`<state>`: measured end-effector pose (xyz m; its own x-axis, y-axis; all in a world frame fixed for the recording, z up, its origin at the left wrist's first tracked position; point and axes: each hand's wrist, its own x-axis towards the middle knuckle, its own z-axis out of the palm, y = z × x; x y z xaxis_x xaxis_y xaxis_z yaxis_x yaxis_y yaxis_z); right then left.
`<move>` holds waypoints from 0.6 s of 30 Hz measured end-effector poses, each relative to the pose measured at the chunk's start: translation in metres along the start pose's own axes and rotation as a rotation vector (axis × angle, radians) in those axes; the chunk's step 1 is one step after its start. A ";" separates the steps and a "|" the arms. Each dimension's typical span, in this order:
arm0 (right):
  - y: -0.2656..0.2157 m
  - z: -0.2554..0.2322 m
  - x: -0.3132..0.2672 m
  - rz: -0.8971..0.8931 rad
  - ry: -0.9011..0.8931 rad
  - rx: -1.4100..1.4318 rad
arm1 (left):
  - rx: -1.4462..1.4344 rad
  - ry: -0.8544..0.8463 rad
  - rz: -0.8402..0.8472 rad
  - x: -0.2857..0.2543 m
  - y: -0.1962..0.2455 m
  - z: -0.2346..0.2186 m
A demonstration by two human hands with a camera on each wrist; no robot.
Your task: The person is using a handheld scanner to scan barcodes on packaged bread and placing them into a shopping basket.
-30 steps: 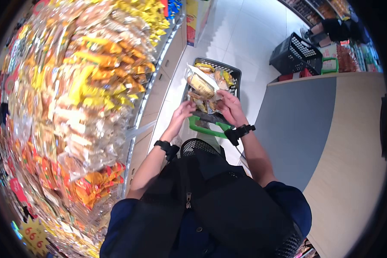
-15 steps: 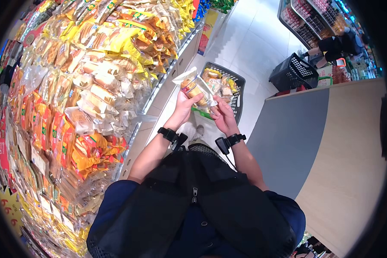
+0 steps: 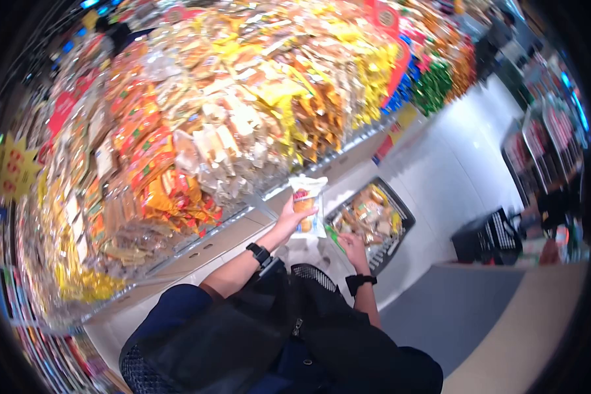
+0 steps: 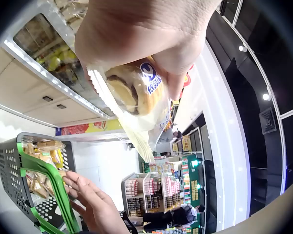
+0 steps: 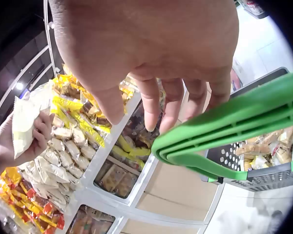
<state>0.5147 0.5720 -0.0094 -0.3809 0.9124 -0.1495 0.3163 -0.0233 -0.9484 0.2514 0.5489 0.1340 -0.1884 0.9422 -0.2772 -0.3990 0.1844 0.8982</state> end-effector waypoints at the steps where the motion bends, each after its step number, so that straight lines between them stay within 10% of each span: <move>1: 0.003 0.004 0.001 -0.023 -0.023 0.012 | 0.007 0.026 -0.044 -0.010 0.004 -0.002; 13: 0.015 0.026 -0.018 0.135 0.345 -0.155 | 0.108 -0.040 -0.019 -0.085 0.017 -0.089; 15: 0.006 0.026 -0.043 0.446 0.280 -0.603 | 0.124 -0.082 -0.045 -0.097 0.027 -0.115; 18: -0.003 0.065 -0.063 0.390 0.372 -0.658 | 0.139 -0.135 -0.034 -0.111 0.034 -0.165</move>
<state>0.4812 0.4878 -0.0151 0.1344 0.9659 -0.2212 0.8502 -0.2270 -0.4749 0.1109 0.4044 0.1387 -0.0507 0.9620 -0.2683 -0.2733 0.2451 0.9302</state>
